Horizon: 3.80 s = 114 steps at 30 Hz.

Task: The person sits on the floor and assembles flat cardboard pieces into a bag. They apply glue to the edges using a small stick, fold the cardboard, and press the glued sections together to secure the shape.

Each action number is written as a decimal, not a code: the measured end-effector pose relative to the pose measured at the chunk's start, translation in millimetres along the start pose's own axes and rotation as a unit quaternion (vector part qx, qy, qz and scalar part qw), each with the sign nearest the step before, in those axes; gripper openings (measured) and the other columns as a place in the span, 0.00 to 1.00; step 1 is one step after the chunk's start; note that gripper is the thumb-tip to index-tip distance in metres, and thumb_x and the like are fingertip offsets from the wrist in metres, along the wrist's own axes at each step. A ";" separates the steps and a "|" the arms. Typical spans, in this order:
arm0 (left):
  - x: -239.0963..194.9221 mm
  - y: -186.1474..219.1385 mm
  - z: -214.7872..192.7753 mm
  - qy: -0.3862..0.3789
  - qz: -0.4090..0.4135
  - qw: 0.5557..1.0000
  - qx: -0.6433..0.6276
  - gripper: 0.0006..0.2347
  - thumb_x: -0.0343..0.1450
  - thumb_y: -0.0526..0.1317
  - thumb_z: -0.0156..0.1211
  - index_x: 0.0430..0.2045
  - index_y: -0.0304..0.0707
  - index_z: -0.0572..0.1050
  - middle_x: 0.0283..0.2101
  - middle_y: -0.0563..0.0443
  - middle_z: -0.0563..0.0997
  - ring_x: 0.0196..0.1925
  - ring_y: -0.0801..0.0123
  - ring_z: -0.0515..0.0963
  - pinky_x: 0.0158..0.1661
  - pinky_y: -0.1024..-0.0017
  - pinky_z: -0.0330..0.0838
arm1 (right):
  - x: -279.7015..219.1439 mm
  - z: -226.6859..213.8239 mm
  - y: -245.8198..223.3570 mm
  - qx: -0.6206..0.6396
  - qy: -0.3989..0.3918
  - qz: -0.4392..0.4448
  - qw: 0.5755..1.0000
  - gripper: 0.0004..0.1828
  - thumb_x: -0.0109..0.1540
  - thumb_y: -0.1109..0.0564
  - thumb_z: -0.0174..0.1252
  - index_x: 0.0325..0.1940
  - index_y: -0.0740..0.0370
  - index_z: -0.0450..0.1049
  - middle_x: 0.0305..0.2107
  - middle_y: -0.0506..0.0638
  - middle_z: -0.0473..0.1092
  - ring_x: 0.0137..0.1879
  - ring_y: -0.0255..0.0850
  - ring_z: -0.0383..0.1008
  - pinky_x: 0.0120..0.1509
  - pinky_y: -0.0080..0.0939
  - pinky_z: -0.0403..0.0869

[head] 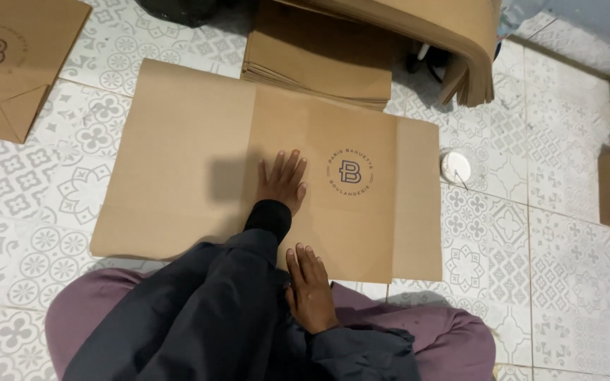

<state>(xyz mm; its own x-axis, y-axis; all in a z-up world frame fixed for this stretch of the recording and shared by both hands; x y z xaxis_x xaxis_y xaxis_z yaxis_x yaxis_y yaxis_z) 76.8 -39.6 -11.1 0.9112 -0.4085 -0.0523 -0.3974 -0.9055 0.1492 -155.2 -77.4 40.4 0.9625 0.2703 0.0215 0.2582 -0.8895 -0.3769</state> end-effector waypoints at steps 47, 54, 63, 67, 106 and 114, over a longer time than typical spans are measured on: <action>150.7 -4.0 13.0 0.227 -0.003 0.972 0.060 0.29 0.75 0.56 0.40 0.73 0.47 0.58 0.77 0.56 0.56 0.78 0.62 0.52 0.72 0.43 0.38 | 6.8 15.9 6.7 -0.139 0.027 -0.036 0.989 0.30 0.65 0.59 0.40 0.72 0.73 0.58 0.70 0.66 0.55 0.76 0.59 0.52 0.78 0.60 0.55; 185.3 -32.2 0.1 -0.126 -0.102 0.902 -0.401 0.35 0.72 0.63 0.18 0.75 0.54 0.33 0.80 0.63 0.33 0.82 0.68 0.35 0.72 0.49 0.20 | 8.0 -9.0 0.6 -0.046 0.042 -0.016 0.998 0.42 0.57 0.55 0.55 0.74 0.69 0.56 0.71 0.65 0.54 0.74 0.61 0.55 0.76 0.61 0.55; -34.6 -2.3 72.5 0.075 0.075 0.989 -0.105 0.29 0.78 0.58 0.28 0.75 0.53 0.47 0.79 0.43 0.44 0.80 0.54 0.41 0.70 0.40 0.35 | 1.2 -1.2 8.2 0.048 0.023 0.018 0.998 0.40 0.62 0.49 0.49 0.78 0.64 0.52 0.73 0.65 0.52 0.76 0.63 0.49 0.75 0.64 0.51; -94.9 39.2 32.8 -0.135 0.099 0.985 -0.042 0.27 0.78 0.52 0.21 0.75 0.59 0.31 0.80 0.62 0.29 0.81 0.62 0.30 0.70 0.39 0.26 | -4.0 15.8 12.5 0.047 0.028 0.011 0.998 0.38 0.59 0.54 0.55 0.73 0.65 0.59 0.71 0.66 0.54 0.78 0.62 0.46 0.80 0.61 0.44; -108.1 43.6 25.5 0.003 0.058 0.998 0.024 0.26 0.80 0.52 0.28 0.76 0.61 0.36 0.80 0.58 0.36 0.80 0.60 0.39 0.73 0.44 0.34 | -85.7 -69.3 225.4 0.062 0.146 0.312 0.937 0.13 0.65 0.51 0.59 0.54 0.46 0.80 0.46 0.50 0.77 0.56 0.50 0.78 0.58 0.51 0.77; -113.3 49.9 10.3 -0.078 0.051 0.994 0.053 0.29 0.78 0.61 0.22 0.76 0.61 0.31 0.80 0.54 0.29 0.80 0.59 0.32 0.74 0.45 0.28 | -87.1 -43.4 245.4 0.108 -0.004 0.433 0.895 0.27 0.66 0.44 0.57 0.62 0.63 0.65 0.50 0.65 0.72 0.62 0.60 0.75 0.63 0.59 0.77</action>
<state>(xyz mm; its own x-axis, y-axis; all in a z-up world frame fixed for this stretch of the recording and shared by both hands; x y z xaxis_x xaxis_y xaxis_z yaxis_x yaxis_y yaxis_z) -47.4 -39.7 -8.0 0.8409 -0.5049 -0.1949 -0.5041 -0.8617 0.0573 -172.0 -335.2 -13.8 0.7931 -0.4829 -0.3713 -0.6072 -0.6753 -0.4187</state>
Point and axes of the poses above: each hand's wrist, its own x-axis towards the middle knuckle, its own z-axis out of the palm, y = z × x, the point moved 7 cm from there along x, towards the middle knuckle
